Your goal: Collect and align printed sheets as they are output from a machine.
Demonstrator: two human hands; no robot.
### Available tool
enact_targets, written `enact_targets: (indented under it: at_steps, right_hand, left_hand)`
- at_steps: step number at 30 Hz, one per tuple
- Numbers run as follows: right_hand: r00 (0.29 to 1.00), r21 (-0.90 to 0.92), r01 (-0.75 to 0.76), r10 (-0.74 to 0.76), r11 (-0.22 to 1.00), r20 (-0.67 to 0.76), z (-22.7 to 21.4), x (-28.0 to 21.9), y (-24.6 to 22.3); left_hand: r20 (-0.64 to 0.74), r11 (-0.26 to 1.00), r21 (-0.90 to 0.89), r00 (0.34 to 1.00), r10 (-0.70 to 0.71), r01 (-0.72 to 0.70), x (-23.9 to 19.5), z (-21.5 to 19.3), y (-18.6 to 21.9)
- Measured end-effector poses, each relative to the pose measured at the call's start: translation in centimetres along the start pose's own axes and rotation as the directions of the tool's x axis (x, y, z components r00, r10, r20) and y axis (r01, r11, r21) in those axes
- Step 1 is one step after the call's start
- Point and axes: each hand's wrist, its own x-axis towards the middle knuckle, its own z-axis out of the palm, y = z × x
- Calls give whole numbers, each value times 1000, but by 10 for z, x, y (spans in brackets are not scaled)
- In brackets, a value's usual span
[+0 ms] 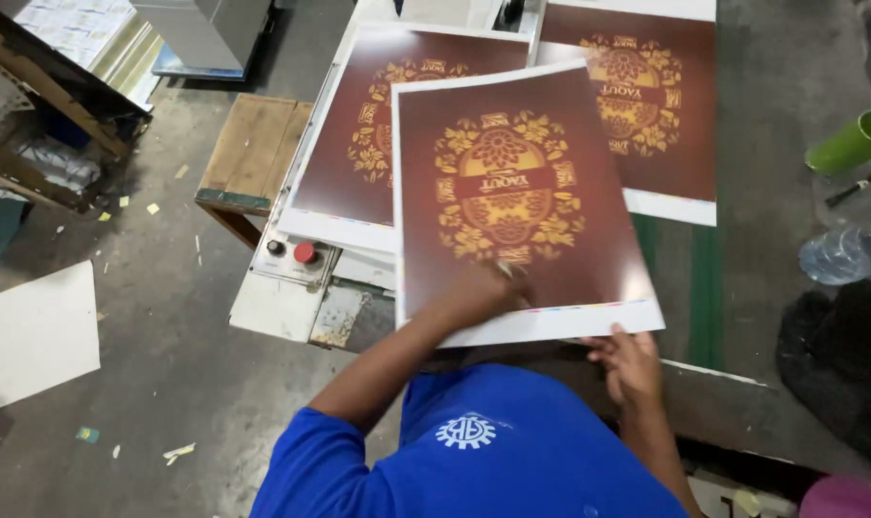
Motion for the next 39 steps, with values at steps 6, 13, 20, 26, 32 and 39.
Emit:
enact_targets:
  at_steps: [6,13,20,26,32,39]
  right_hand:
    - [954,16,220,-212,975,-213,-73,-11,-7]
    - [919,7,238,-224,971,-324,-158,-44,-12]
    - [887,-44,226,-225,973,-403,-174,-74,-10]
    - [898,-48,190,-193,981,-396,-146,-71,-7]
    - [931,-39,154,-159,987,-328,-114,-11,-6]
    - [949,-51,62,-75,997,-306,-92,27,-41]
  left_hand:
    - [85,855,477,957,-276,205,-9,-18,-102]
    - [245,799,565,882,-402,208,-25,-19,-141]
    - [106,885,433,966,-236,169,-33,-44,-125]
    - [-290,864,460,954,-70,203,-32,-71,-65]
    - [-333,863,460,942,-49,208,-36,-58,-52]
    - [-328,821,537,945,-6,191,-36,-43,-34]
